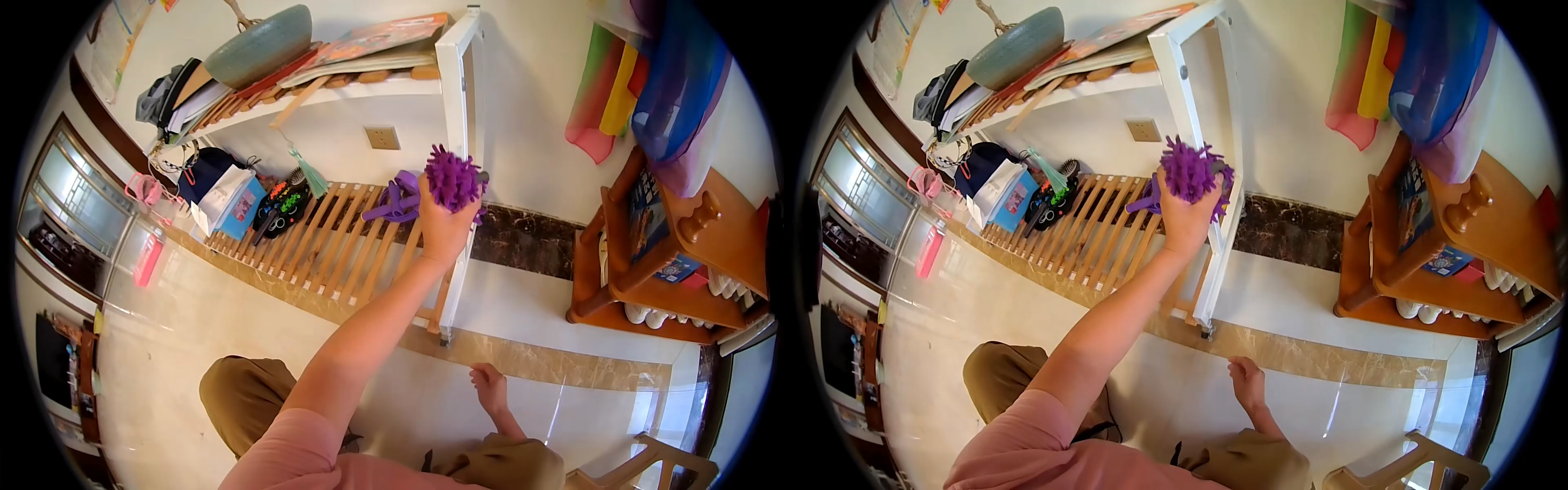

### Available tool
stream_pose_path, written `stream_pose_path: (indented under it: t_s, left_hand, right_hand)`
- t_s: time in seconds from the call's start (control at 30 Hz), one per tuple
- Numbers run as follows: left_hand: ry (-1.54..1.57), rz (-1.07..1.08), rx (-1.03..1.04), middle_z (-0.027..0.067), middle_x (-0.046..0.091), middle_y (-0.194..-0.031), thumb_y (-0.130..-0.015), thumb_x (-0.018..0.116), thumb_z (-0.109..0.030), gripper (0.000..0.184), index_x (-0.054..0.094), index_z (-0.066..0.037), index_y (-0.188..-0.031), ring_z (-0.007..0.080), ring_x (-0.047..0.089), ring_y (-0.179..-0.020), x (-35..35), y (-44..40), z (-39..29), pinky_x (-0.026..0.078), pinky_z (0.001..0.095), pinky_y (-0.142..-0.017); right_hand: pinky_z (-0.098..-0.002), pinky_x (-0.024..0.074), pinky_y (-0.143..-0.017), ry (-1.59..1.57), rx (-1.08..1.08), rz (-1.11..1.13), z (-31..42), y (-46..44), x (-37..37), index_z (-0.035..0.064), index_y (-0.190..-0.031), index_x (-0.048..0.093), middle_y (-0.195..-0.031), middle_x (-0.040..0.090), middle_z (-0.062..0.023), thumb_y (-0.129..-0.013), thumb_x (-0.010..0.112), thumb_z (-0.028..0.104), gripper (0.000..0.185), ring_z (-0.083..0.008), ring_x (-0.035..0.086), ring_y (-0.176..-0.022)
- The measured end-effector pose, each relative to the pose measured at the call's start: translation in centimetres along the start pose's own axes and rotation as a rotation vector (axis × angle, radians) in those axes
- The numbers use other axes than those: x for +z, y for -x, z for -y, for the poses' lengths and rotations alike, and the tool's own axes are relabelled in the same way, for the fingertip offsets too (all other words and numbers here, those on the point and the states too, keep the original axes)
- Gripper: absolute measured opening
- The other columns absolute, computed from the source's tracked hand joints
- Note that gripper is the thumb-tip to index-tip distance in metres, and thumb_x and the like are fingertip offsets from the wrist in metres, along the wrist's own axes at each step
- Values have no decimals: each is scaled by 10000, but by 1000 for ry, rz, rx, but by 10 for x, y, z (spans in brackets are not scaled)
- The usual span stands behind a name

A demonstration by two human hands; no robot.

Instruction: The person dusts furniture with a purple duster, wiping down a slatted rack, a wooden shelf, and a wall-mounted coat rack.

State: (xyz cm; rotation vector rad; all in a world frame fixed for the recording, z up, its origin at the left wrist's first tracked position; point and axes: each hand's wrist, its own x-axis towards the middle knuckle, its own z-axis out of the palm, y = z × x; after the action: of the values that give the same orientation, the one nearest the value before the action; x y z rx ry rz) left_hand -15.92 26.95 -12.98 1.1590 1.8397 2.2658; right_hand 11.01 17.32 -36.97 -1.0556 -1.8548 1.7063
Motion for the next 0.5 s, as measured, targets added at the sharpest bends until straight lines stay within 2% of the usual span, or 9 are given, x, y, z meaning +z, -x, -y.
stream_pose_path:
  t_s: [0.03, 0.1, 0.13, 0.23, 0.27, 0.3, 0.37, 0.4, 0.5]
  left_hand:
    - [-1, 0, -9, 104, 660, -1024, -808, 772, -123, 489, 455, -33, -1169, 211, 643, -946, -2, 8, 7, 491, 344, -861]
    - [-186, 11, 13, 126, 669, -1013, -815, 767, -157, 486, 464, -33, -1174, 269, 661, -952, -5, 24, 21, 493, 369, -867]
    - [-196, 27, -38, 150, 670, -1023, -800, 772, -170, 511, 468, -22, -1184, 320, 660, -980, -7, 32, 39, 495, 389, -879]
    - [-299, 60, -125, 162, 656, -1059, -776, 785, -163, 557, 472, -13, -1212, 341, 649, -997, -12, 63, 89, 501, 400, -877]
    - [-262, 34, -82, 170, 640, -1082, -755, 799, -161, 615, 470, -2, -1249, 353, 640, -1002, -12, 73, 103, 505, 410, -874]
    - [-261, 34, -89, 170, 640, -1082, -755, 799, -161, 615, 470, -2, -1249, 353, 640, -1002, -17, 80, 114, 505, 410, -874]
    - [-312, 263, -221, 125, 622, -1183, -807, 762, -79, 683, 384, -30, -1374, 230, 630, -1061, -33, 90, 126, 493, 352, -942]
    - [-254, 235, -197, 168, 638, -1118, -759, 791, -88, 623, 460, -8, -1281, 306, 644, -1037, -35, 88, 110, 508, 383, -907]
    - [-206, 374, -324, 143, 641, -1135, -778, 766, -25, 596, 458, -29, -1288, 255, 663, -1000, -55, 71, 127, 551, 348, -845]
  right_hand:
    - [-246, 513, -634, 2, 9, 1, -1, 2, 0, -2, -1021, 677, -798, 683, -50, -915, 612, 73, 145, -107, 622, -695]
    - [-248, 514, -634, 9, 39, 8, -4, 3, 0, -4, -1028, 676, -805, 686, -50, -916, 610, 70, 149, -108, 621, -697]
    - [-248, 514, -634, 12, 44, 10, -5, 2, -1, -4, -1028, 676, -805, 686, -50, -916, 610, 70, 149, -108, 621, -697]
    - [-248, 515, -639, 49, 40, 30, -5, 2, 0, -6, -1041, 674, -823, 692, -55, -917, 607, 62, 157, -108, 623, -706]
    - [-248, 515, -641, 46, 28, 28, -3, 2, 0, -5, -1045, 674, -832, 695, -57, -918, 605, 59, 158, -107, 624, -711]
    - [-247, 514, -643, 44, 16, 25, -1, 2, -1, -4, -1049, 675, -841, 698, -59, -919, 604, 55, 159, -106, 625, -716]
    - [-247, 514, -645, 30, 32, 12, -3, 2, -3, -2, -1052, 676, -846, 699, -61, -922, 599, 53, 161, -106, 626, -720]
    - [-247, 514, -647, 9, 42, -4, -4, 2, -2, 0, -1056, 677, -850, 701, -63, -924, 594, 50, 163, -106, 628, -725]
    - [-276, 516, -664, -15, 72, -37, -8, 5, -4, -13, -1027, 685, -821, 701, -96, -906, 620, 45, 149, -141, 640, -702]
